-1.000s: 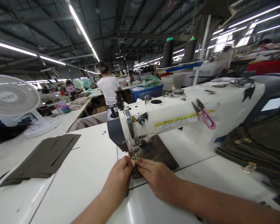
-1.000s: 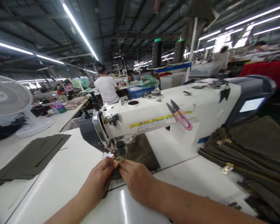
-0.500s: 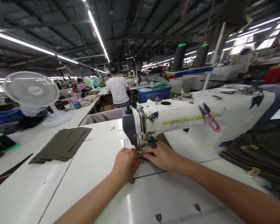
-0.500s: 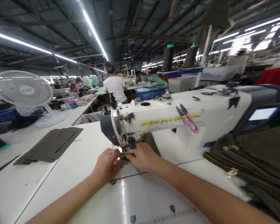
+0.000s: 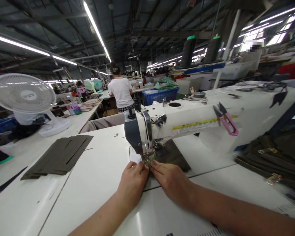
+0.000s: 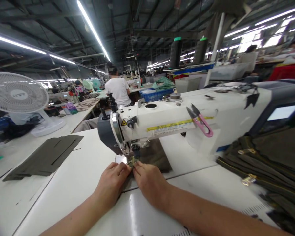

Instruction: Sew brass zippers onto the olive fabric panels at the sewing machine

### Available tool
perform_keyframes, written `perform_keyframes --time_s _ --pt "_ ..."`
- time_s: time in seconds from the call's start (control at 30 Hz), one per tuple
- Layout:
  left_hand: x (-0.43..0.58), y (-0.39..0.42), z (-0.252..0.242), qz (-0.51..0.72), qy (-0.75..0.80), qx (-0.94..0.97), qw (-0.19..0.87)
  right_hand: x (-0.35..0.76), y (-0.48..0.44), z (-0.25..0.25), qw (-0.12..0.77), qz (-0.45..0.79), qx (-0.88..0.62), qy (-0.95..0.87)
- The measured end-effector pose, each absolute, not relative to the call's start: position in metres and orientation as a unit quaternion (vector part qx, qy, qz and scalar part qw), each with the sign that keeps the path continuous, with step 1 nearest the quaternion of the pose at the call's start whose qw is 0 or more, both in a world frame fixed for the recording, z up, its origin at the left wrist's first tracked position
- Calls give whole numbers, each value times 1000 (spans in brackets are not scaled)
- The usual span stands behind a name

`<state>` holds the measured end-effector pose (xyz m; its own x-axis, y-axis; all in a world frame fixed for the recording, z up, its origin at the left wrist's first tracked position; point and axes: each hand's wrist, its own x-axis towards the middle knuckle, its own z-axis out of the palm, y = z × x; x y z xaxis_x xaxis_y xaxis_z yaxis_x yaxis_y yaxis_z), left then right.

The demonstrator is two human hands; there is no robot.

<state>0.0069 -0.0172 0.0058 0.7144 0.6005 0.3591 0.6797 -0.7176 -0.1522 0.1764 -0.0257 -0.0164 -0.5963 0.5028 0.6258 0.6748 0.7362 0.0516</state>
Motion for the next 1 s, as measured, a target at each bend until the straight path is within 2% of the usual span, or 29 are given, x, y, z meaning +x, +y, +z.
perform_keyframes --time_s 0.43,1.0 --pt "-2 -21 -4 -238 -333 -904 123 174 -24 -22 319 -98 -397 -855" --pt "2 -1 -3 -191 -322 -917 136 177 -5 -14 281 -27 -407 -869"
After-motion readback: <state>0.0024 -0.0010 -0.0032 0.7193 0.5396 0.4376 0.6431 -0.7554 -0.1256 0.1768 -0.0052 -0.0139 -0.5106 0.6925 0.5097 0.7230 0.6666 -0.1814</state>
